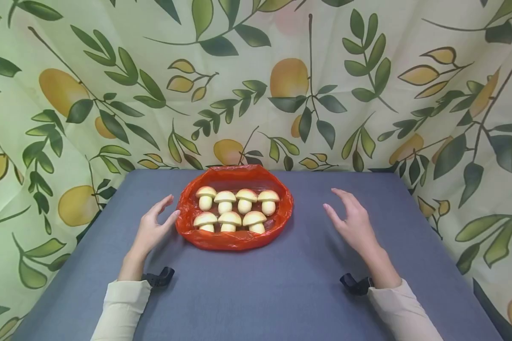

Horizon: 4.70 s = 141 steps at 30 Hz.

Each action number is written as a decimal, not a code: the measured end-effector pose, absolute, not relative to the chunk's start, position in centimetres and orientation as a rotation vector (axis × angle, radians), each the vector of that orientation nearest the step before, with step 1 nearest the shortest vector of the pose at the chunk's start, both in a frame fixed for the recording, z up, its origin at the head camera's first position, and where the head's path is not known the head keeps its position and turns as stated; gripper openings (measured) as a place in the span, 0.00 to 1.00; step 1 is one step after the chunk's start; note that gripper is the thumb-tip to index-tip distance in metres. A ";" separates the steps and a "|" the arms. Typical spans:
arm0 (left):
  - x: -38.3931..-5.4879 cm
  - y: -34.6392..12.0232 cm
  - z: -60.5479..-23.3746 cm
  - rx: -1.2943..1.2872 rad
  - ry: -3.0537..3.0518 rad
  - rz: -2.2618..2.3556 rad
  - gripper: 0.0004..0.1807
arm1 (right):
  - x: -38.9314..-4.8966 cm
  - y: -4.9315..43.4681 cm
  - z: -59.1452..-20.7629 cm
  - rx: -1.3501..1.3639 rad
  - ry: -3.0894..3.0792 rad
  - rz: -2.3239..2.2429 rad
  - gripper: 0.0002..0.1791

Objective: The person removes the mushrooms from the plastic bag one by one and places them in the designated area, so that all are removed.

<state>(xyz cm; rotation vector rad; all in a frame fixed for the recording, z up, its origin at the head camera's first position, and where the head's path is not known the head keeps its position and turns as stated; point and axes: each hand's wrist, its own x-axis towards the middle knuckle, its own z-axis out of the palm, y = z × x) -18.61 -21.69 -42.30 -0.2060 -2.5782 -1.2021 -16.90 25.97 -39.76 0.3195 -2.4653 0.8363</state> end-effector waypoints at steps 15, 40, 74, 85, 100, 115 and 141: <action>-19.2 -21.6 -44.0 -0.211 -2.634 -1.389 0.37 | -17.2 22.8 -41.3 0.409 -2.453 0.910 0.24; -18.8 -22.1 -43.9 -0.380 -2.784 -1.398 0.48 | -19.5 16.1 -42.9 0.711 -2.342 1.083 0.22; -18.6 -22.3 -43.2 -0.423 -2.822 -1.528 0.51 | -24.2 13.1 -43.2 1.057 -2.863 0.992 0.24; -18.5 -22.1 -43.4 -0.341 -2.760 -1.433 0.39 | -23.8 13.5 -43.5 1.025 -2.832 1.030 0.22; -18.8 -20.7 -43.4 0.007 -2.681 -1.419 0.29 | -22.4 14.6 -41.8 0.928 -2.744 1.219 0.24; -18.7 -20.8 -43.2 -0.077 -2.665 -1.492 0.24 | -22.4 16.0 -40.6 0.773 -2.668 1.426 0.25; -18.8 -21.0 -43.4 -0.051 -2.702 -1.460 0.25 | -22.9 20.8 -38.3 0.718 -2.679 1.462 0.25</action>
